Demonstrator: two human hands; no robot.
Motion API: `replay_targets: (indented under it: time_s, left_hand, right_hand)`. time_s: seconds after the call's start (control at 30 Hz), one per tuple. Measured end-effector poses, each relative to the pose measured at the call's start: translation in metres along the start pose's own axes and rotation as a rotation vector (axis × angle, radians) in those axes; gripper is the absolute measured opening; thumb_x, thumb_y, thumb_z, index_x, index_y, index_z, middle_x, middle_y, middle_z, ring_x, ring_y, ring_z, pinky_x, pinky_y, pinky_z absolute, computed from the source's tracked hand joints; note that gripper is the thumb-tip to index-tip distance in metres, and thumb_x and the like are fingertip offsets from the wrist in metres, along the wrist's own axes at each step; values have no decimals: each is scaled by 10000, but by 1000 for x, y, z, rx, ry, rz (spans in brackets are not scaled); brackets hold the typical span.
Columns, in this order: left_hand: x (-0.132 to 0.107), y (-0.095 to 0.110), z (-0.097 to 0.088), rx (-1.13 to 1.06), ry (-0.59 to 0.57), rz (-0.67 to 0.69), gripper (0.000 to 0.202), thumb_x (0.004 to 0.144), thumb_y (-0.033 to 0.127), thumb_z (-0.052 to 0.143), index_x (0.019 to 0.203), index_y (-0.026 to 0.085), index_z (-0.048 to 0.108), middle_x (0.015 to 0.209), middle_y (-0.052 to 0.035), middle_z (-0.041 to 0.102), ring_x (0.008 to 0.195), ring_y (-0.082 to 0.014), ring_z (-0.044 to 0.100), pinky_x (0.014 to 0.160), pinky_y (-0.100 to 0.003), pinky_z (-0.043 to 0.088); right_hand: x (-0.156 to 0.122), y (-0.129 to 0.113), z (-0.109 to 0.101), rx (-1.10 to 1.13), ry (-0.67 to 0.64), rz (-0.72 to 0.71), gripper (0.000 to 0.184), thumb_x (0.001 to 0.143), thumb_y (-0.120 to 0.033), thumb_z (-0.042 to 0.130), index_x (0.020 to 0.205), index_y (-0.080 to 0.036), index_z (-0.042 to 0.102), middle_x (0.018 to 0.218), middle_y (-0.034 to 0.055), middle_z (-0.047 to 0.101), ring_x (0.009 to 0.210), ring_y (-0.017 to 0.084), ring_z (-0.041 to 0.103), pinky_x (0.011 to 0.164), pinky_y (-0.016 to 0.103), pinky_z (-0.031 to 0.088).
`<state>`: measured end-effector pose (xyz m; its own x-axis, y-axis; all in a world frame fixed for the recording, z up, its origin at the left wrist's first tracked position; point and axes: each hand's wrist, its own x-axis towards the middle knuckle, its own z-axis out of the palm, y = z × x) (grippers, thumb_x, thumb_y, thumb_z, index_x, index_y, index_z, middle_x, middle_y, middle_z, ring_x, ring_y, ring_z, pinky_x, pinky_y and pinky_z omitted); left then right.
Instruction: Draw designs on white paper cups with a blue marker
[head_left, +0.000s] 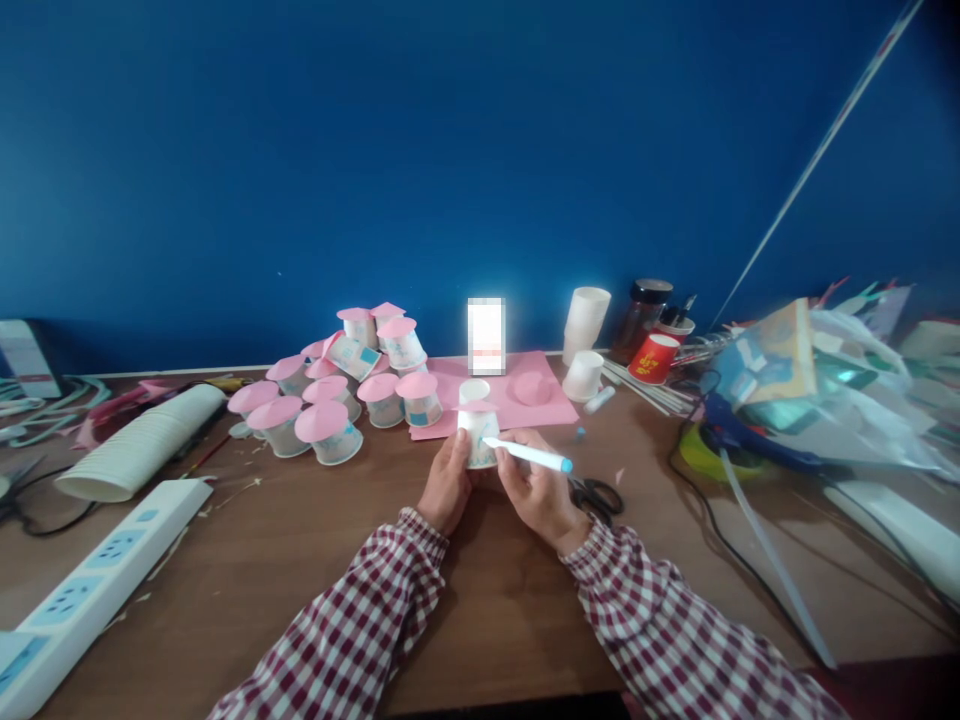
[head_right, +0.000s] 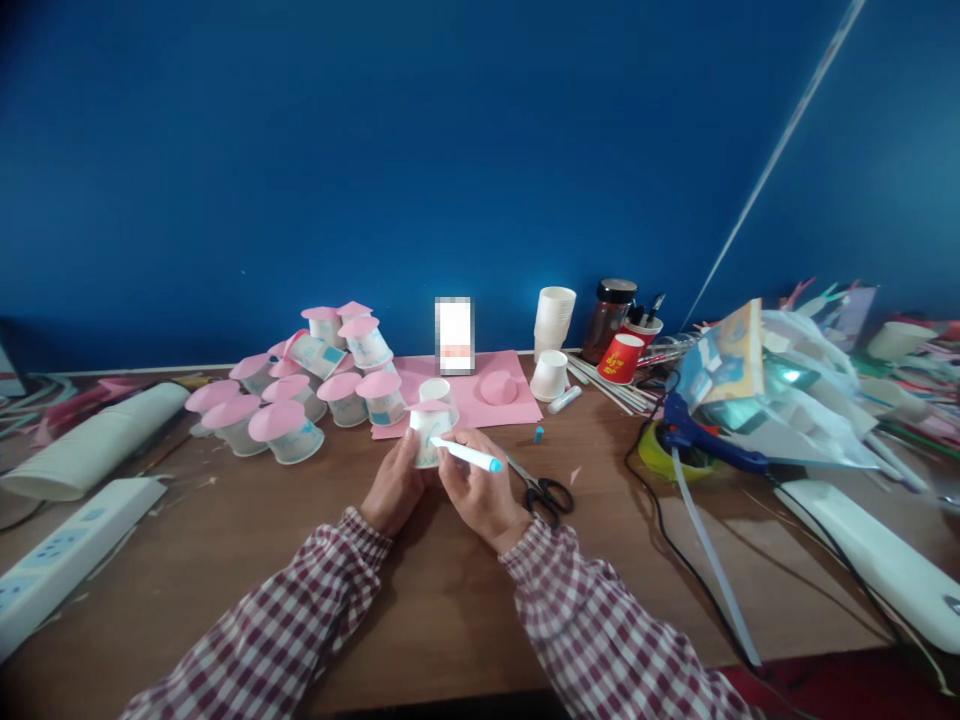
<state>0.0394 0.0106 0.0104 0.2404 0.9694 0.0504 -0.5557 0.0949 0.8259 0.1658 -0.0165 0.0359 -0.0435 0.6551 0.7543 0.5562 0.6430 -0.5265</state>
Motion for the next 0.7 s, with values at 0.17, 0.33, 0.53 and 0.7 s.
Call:
replay_targets:
  time_s: [0.17,0.33,0.53,0.7]
  left_hand:
    - [0,0,0,18,30,2,447,833,477,512,1108,132,582,1095,-107,642,990,-241,595,908,-388,438]
    - [0,0,1,1,18,14,432,837,464,514,1112,138,587,1091,-103,643,1009,-237,586,917,-377,430]
    - [0,1,1,7,18,-2,450,845,457,505,1145,128,569,1101,-115,638,987,-233,593,897,-373,440]
    - [-1,2,2,5,14,-8,454,848,461,499,1154,133,566,1123,-116,633,987,-234,595,885,-372,447]
  right_hand:
    - [0,1,0,-3,-21,8,94,882,-195,471,907,-178,560,820,60,617,777,178,598,729,307,502]
    - [-1,2,-1,-13,-23,13,95,885,-209,468,916,-183,553,831,59,616,779,174,593,723,302,501]
    - [-2,4,0,-5,-10,24,89,875,-190,485,934,-180,552,861,61,616,805,174,593,748,302,498]
    - [-2,6,0,5,1,21,80,872,-180,489,918,-182,553,851,59,612,810,179,590,753,306,492]
